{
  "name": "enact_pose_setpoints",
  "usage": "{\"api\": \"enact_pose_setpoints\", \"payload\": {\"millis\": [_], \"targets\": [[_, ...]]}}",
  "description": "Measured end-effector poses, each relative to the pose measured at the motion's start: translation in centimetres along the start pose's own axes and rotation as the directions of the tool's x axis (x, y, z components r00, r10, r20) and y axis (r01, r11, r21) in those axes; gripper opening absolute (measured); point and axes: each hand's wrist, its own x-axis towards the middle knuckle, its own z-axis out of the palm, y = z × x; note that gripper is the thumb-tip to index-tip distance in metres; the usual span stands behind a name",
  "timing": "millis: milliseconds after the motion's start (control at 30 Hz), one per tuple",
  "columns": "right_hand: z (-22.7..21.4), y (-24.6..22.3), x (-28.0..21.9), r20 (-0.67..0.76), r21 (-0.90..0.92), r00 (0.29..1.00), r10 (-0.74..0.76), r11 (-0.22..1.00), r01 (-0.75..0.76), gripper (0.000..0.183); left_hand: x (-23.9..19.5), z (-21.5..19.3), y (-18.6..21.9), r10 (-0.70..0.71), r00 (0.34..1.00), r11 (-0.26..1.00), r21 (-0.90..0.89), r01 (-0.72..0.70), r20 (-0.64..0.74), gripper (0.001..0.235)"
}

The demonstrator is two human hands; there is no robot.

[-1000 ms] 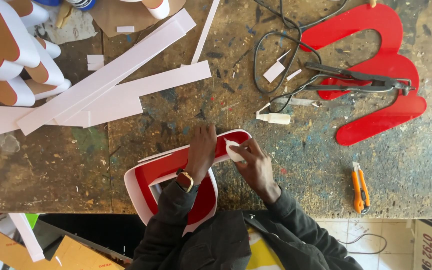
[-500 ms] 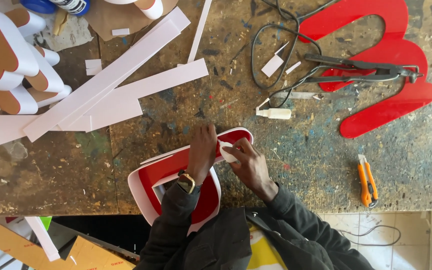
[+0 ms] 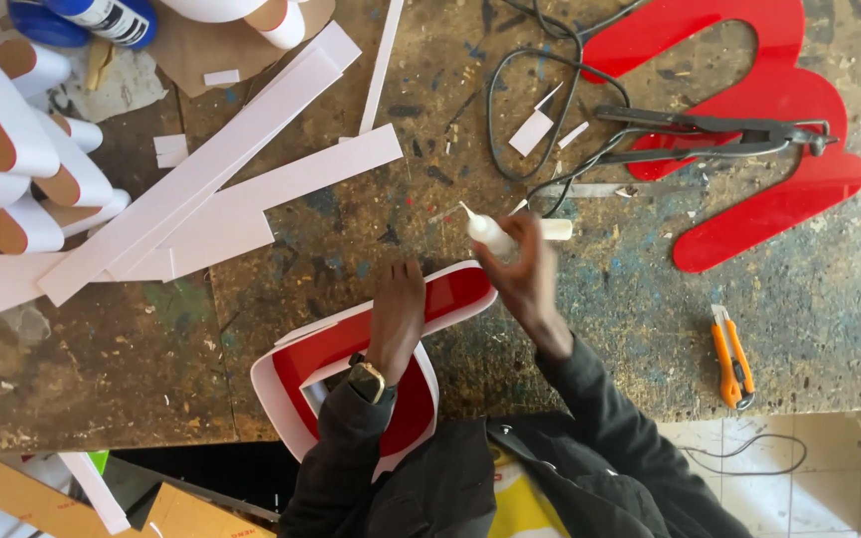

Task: Fabricating a 3D sign letter by gluing a white plastic border strip to a red acrylic letter 'D'.

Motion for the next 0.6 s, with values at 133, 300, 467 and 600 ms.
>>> {"api": "enact_pose_setpoints", "payload": {"millis": [133, 300, 467, 600], "targets": [[5.6, 1.2, 4.6, 0.269, 0.031, 0.963, -0.004, 0.999, -0.005, 0.048, 0.2, -2.3, 1.0, -0.015, 0.999, 0.995, 0.104, 0.012, 0.030, 0.030], [3.2, -2.0, 2.8, 0.222, -0.218, 0.974, -0.040, 0.972, 0.089, 0.065, 0.7, -5.6, 1.4, -0.045, 0.999, 0.997, 0.059, 0.045, 0.005, 0.029], [2.0, 2.2, 0.4, 0.555, -0.174, 0.821, -0.133, 0.947, 0.271, 0.024, 1.0, -2.2, 0.3, -0.046, 0.999, 0.997, 0.064, 0.046, 0.001, 0.023], [2.1, 2.6, 0.7, 0.629, -0.136, 0.763, -0.149, 0.945, 0.296, 0.023, 1.5, -1.4, -0.2, -0.055, 0.998, 0.998, 0.038, 0.055, -0.017, 0.019]]}}
